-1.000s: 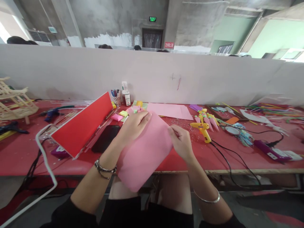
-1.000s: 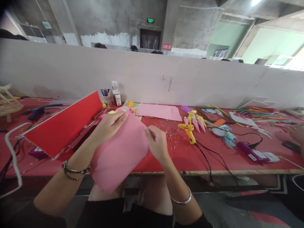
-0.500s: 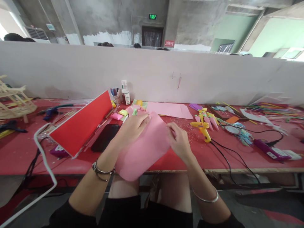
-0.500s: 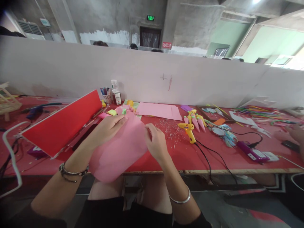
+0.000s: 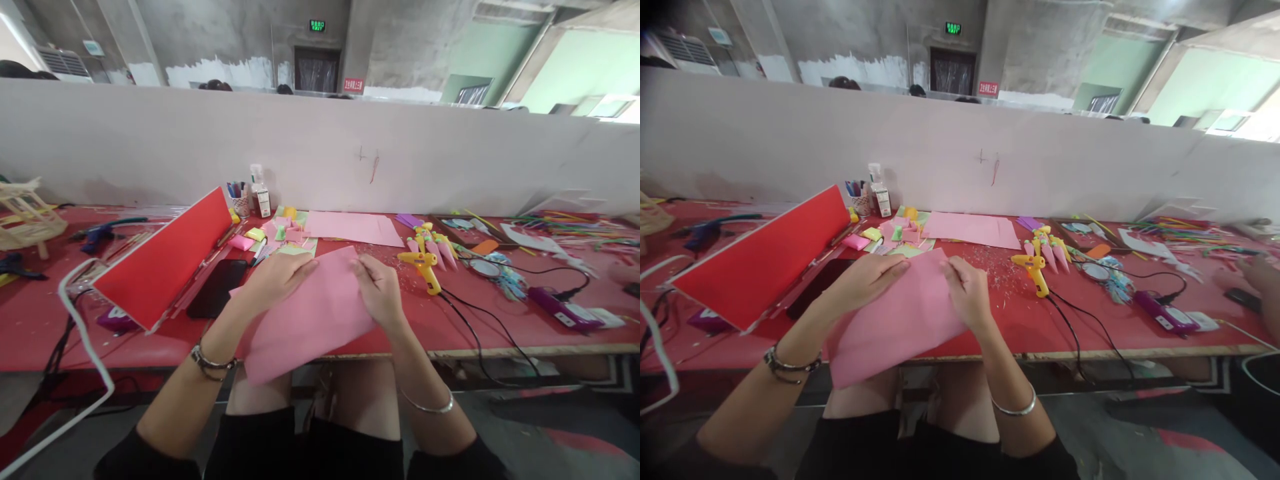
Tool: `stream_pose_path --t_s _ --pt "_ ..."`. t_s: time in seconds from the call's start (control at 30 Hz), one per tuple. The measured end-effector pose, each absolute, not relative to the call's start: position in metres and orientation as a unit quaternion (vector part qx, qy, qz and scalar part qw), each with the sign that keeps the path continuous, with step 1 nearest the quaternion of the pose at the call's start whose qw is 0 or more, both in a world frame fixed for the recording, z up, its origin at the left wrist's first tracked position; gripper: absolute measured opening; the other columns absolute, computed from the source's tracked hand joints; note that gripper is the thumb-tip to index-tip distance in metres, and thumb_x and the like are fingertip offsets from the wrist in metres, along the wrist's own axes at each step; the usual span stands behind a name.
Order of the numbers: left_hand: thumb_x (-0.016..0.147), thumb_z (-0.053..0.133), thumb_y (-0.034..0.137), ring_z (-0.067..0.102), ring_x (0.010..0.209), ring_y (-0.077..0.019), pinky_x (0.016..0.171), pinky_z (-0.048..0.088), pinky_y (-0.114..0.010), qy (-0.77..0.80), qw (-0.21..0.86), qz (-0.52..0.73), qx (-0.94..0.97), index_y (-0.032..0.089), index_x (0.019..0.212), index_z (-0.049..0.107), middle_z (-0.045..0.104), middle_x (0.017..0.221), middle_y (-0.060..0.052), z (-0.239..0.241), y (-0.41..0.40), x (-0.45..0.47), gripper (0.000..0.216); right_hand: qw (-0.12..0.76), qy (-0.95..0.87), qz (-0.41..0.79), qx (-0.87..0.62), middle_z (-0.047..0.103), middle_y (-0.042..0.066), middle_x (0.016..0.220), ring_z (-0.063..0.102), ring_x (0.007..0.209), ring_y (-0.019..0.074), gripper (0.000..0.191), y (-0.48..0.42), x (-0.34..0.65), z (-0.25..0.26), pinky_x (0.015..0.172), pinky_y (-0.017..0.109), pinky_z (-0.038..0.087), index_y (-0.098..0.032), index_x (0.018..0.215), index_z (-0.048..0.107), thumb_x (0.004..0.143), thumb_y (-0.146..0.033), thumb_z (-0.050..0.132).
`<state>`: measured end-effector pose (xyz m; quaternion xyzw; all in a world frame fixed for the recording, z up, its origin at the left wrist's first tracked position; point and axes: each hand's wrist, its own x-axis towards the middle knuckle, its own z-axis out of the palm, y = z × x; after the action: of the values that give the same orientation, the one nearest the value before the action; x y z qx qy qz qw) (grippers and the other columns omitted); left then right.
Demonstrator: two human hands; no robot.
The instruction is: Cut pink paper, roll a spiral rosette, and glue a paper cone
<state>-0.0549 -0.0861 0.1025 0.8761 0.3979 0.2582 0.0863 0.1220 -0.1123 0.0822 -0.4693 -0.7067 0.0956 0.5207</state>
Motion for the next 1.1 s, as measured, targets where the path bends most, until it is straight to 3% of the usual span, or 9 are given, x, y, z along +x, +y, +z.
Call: stream_pose_path --t_s 0.37,0.47,0.57,0.67,0.73,0.8,0.9,1.0,1.1 --pt "0.086 0.024 0.032 0.046 0.050 -0.0130 0.045 0.024 -0.023 0.431 -0.016 0.150 0.890 0.017 0.063 0.046 0.055 0.059 -0.002 0.096 -0.085 -0.068 0.035 0.544 -0.658 0.062 -0.517 0.021 -0.006 0.045 0.026 0.043 0.0068 0.036 -0.113 0.139 0.067 0.043 0.021 0.020 -0.020 0.052 0.021 0.081 -0.034 0.037" --pt "0.086 0.025 0.029 0.050 0.052 -0.0134 0.045 0.024 -0.022 0.430 -0.026 0.108 0.896 0.017 0.065 0.050 0.059 0.063 -0.002 0.095 -0.081 -0.064 0.035 0.499 -0.672 0.018 -0.547 0.030 -0.005 0.046 0.032 0.044 0.0080 0.032 -0.112 0.146 0.061 0.045 0.021 0.025 -0.020 0.053 0.030 0.082 -0.032 0.036" --pt "0.086 0.028 0.024 0.052 0.054 -0.0145 0.044 0.021 -0.023 0.429 -0.056 0.058 0.900 0.017 0.070 0.054 0.061 0.065 -0.003 0.094 -0.079 -0.058 0.032 0.423 -0.699 -0.097 -0.568 0.055 0.004 0.071 0.049 0.066 0.0157 0.018 -0.112 0.148 0.063 0.061 0.027 0.035 -0.017 0.078 0.051 0.082 -0.028 0.037" --pt "0.086 0.031 0.022 0.054 0.055 -0.0157 0.043 0.020 -0.024 0.410 -0.090 0.024 0.908 0.016 0.078 0.057 0.062 0.066 -0.004 0.092 -0.077 -0.051 0.028 0.341 -0.754 -0.177 -0.533 0.054 0.011 0.104 0.045 0.096 0.0231 0.026 -0.113 0.141 0.069 0.083 0.037 0.032 -0.018 0.103 0.051 0.082 -0.029 0.040" --pt "0.086 0.031 0.022 0.054 0.054 -0.0157 0.044 0.021 -0.025 0.393 -0.088 0.023 0.915 0.017 0.079 0.058 0.062 0.064 -0.004 0.090 -0.076 -0.046 0.028 0.288 -0.803 -0.167 -0.493 0.055 0.009 0.103 0.046 0.096 0.0213 0.023 -0.111 0.133 0.072 0.091 0.039 0.026 -0.021 0.098 0.054 0.083 -0.028 0.038" --pt "0.086 0.031 0.022 0.054 0.055 -0.0158 0.045 0.023 -0.025 0.376 -0.078 0.032 0.923 0.017 0.078 0.058 0.061 0.062 -0.003 0.086 -0.074 -0.043 0.029 0.243 -0.837 -0.133 -0.472 0.060 0.005 0.084 0.051 0.081 0.0171 0.023 -0.106 0.126 0.071 0.094 0.039 0.022 -0.021 0.085 0.058 0.085 -0.024 0.034" --pt "0.086 0.030 0.021 0.056 0.058 -0.0166 0.046 0.026 -0.025 0.358 -0.047 0.045 0.931 0.016 0.077 0.057 0.062 0.064 -0.004 0.078 -0.068 -0.041 0.029 0.205 -0.858 -0.078 -0.465 0.058 0.001 0.062 0.050 0.061 0.0126 0.028 -0.093 0.125 0.064 0.089 0.037 0.026 -0.019 0.071 0.056 0.086 -0.021 0.033" --pt "0.088 0.028 0.023 0.058 0.064 -0.0167 0.051 0.031 -0.024 0.346 0.024 0.039 0.937 0.015 0.077 0.058 0.064 0.071 -0.006 0.066 -0.057 -0.036 0.033 0.176 -0.867 0.006 -0.467 0.058 0.000 0.062 0.049 0.057 0.0106 0.026 -0.076 0.131 0.052 0.069 0.026 0.034 -0.017 0.070 0.055 0.085 -0.020 0.035" --pt "0.089 0.028 0.027 0.059 0.069 -0.0148 0.056 0.035 -0.022 0.335 0.094 0.014 0.937 0.015 0.080 0.059 0.066 0.080 -0.006 0.051 -0.040 -0.028 0.034 0.128 -0.850 0.067 -0.507 0.059 0.000 0.067 0.051 0.060 0.0096 0.023 -0.060 0.137 0.037 0.054 0.019 0.029 -0.017 0.071 0.055 0.085 -0.019 0.037"
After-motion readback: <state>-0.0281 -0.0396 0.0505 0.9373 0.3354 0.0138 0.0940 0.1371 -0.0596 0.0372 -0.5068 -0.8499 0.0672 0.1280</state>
